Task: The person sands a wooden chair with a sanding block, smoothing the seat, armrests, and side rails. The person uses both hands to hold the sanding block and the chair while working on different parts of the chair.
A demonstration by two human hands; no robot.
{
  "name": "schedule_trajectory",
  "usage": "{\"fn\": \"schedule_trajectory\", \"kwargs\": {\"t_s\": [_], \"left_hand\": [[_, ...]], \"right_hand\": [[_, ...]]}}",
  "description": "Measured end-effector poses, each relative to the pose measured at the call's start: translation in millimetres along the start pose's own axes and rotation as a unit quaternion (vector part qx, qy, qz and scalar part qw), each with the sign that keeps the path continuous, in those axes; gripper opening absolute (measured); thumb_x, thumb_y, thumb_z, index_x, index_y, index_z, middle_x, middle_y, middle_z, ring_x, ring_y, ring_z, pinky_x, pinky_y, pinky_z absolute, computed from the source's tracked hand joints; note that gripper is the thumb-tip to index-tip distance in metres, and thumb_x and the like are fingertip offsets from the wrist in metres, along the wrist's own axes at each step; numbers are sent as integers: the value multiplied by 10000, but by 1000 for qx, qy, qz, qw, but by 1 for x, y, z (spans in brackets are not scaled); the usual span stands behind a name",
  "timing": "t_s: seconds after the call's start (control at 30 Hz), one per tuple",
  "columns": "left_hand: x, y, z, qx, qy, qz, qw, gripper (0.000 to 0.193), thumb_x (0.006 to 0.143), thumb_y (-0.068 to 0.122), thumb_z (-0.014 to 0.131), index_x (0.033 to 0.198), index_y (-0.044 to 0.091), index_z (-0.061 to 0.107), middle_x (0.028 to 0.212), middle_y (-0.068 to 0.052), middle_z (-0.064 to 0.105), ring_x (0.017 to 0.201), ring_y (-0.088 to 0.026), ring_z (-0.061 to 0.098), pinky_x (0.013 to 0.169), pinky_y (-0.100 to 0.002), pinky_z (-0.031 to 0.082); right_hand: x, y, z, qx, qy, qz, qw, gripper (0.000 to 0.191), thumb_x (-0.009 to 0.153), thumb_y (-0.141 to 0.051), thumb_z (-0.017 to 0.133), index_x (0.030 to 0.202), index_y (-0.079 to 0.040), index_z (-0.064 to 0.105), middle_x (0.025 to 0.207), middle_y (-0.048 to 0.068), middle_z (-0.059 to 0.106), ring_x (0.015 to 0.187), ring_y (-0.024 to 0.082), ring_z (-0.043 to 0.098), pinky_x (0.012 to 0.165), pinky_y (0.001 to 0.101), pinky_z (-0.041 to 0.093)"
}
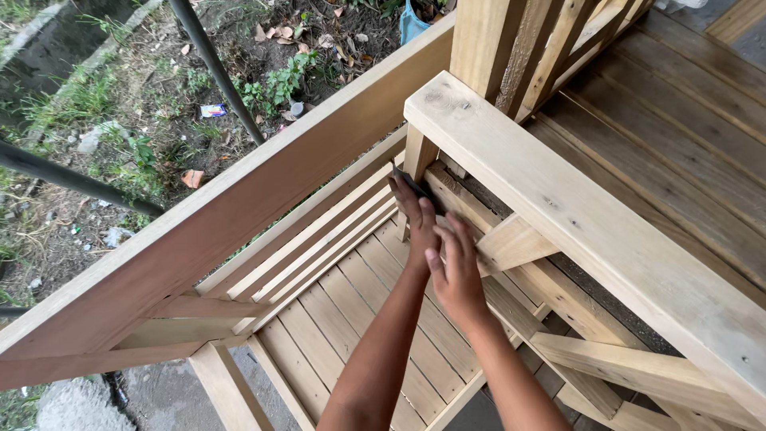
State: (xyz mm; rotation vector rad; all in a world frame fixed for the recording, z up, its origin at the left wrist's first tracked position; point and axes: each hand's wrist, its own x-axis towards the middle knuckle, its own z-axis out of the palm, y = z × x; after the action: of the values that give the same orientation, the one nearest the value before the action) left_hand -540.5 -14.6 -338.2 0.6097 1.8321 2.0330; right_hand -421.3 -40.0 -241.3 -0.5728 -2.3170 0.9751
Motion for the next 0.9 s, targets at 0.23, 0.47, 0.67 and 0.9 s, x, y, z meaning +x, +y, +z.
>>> {"fn": "schedule_trajectory", "kwargs": {"t_s": [0.23, 0.47, 0.67, 0.9], "left_hand": [[-3, 44, 11, 105, 108, -102, 983, 1107, 785, 511, 756, 1608, 88, 148, 1608, -227, 305, 1465, -400, 366, 1162, -448, 341], [32, 58, -18, 117, 30, -51, 991, 688, 1030, 299, 530, 1601, 5, 282, 1541, -279, 489, 1423, -398, 504, 1153, -444, 429], [-35, 76, -77, 162, 11, 42, 986, 715, 930, 33, 373, 1637, 50, 270, 1630, -254, 402, 1383, -499, 431, 1093, -520, 425], [34, 16, -77, 515, -16, 502, 695, 549, 1017, 192, 545, 1564, 178, 495, 1627, -69, 413, 1521, -290, 373, 1281, -584, 84]], "right_hand": [[-8, 61, 9, 136, -61, 157, 976, 751, 1038, -474, 460, 1580, 4, 254, 1658, 214, 307, 1556, 341, 284, 1238, 439, 251], [-17, 82, 28, 210, -38, 227, 950, 767, 1050, -450, 450, 1617, -34, 144, 1710, 198, 176, 1588, 318, 176, 1257, 411, 189], [-5, 85, 36, 234, -61, 354, 903, 879, 989, -447, 504, 1631, -117, 3, 1713, 139, 32, 1583, 276, 74, 1245, 395, 141], [-8, 108, 53, 334, -19, 300, 893, 829, 995, -292, 508, 1632, -91, 16, 1742, 140, 4, 1608, 276, 35, 1254, 410, 108]]}}
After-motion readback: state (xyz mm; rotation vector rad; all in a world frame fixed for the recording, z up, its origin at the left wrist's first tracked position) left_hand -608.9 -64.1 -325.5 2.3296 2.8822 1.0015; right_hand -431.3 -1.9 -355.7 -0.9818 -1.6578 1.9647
